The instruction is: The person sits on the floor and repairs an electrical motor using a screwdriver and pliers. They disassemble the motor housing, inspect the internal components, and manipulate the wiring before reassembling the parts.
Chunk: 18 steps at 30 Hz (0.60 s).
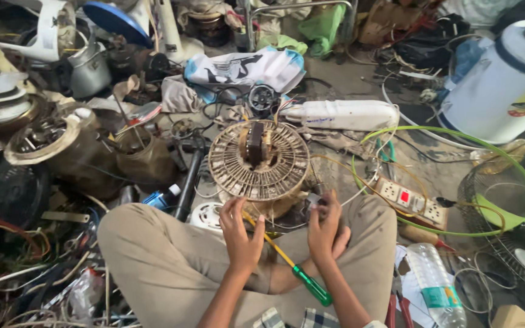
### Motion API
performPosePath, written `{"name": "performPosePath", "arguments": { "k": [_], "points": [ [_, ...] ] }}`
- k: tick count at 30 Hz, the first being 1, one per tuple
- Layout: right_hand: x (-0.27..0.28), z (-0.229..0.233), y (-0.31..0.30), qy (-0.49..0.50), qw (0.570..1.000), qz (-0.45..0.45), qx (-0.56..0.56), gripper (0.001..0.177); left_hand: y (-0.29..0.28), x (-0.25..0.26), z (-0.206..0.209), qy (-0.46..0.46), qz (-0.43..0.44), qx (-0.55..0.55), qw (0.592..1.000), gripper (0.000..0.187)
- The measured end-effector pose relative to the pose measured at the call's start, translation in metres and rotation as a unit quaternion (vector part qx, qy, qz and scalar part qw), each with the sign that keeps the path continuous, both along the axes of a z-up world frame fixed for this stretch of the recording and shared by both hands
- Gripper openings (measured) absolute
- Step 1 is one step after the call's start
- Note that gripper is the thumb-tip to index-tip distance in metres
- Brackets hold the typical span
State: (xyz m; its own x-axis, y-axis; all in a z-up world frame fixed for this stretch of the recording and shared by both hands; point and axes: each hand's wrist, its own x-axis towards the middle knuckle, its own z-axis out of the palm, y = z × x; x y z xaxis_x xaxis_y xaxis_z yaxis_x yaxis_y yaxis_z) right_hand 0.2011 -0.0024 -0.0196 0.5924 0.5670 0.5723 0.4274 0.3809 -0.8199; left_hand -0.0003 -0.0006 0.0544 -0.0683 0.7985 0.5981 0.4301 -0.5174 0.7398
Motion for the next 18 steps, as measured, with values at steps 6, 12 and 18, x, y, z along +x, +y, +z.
{"name": "performPosePath", "arguments": {
  "k": [6, 12, 18],
  "points": [
    [0.005, -0.026, 0.009, 0.005, 0.99, 0.058, -0.129, 0.029, 0.004, -0.001, -0.008, -0.037, -0.016, -0.043, 0.998, 0.067],
    [0.014, -0.034, 0.012, 0.124, 0.981, 0.056, -0.141, 0.051, 0.005, 0.002, -0.012, -0.032, -0.031, -0.028, 0.999, 0.069],
    [-0.001, -0.004, 0.003, 0.074, 0.992, 0.009, -0.102, 0.075, 0.003, 0.002, -0.011, -0.051, -0.046, -0.144, 0.987, 0.063]
  ]
}}
